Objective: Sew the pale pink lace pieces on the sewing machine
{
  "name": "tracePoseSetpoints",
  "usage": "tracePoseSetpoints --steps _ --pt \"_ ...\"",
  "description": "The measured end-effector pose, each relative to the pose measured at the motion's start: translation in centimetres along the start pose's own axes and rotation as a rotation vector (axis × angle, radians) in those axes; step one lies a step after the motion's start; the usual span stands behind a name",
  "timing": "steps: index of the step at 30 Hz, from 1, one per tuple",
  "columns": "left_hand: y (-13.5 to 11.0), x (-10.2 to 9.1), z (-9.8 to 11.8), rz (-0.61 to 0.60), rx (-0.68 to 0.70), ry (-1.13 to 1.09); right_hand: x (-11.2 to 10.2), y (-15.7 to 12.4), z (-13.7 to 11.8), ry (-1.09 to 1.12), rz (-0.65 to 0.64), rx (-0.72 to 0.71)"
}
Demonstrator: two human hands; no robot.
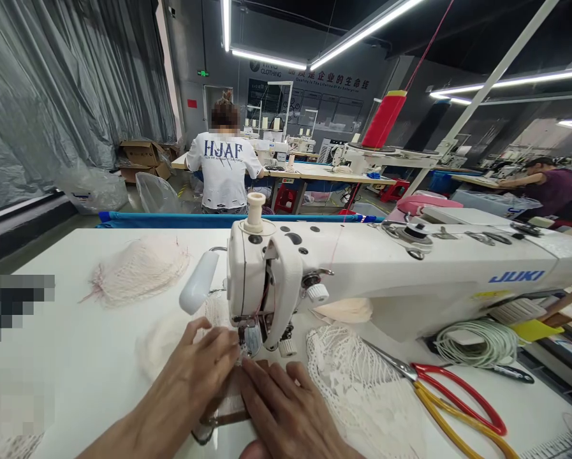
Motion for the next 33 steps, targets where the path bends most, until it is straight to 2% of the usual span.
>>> tracePoseSetpoints --steps 2,4,10,15,20,27,33 --pt "-0.6 0.8 1.1 -0.067 0.113 0.192 -0.1 -0.1 0.0 0.034 0.014 0.013" --pt "-1.0 1.2 1.6 -0.067 0.175 0.303 -0.1 -0.1 0.0 0.045 0.031 0.02" --pt "-1.3 1.3 1.8 -0.027 0.221 0.333 0.1 -0.1 0.1 0.03 0.046 0.031" --pt "-1.6 1.4 1.8 -0.051 0.22 0.398 0.1 -0.1 0.1 0.033 0.045 0.027" --pt "-1.6 1.4 2.0 -0.016 0.234 0.402 0.2 -0.2 0.1 0.029 0.084 0.044" --pt "-1.8 1.4 1.0 -0.015 0.236 0.395 0.4 0.0 0.1 0.053 0.071 0.057" --pt "-0.9 0.5 0.5 -0.094 0.131 0.4 0.6 0.2 0.2 0.04 0.056 0.066"
Point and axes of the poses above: each hand's wrist, its own y-axis towards the middle knuckle, its own x-axis out of the palm, z = x × y, the point moved 2 cm from there along y, towards the middle knuckle, and after that the axes turned 10 degrees about -y, right-handed, at the moved point
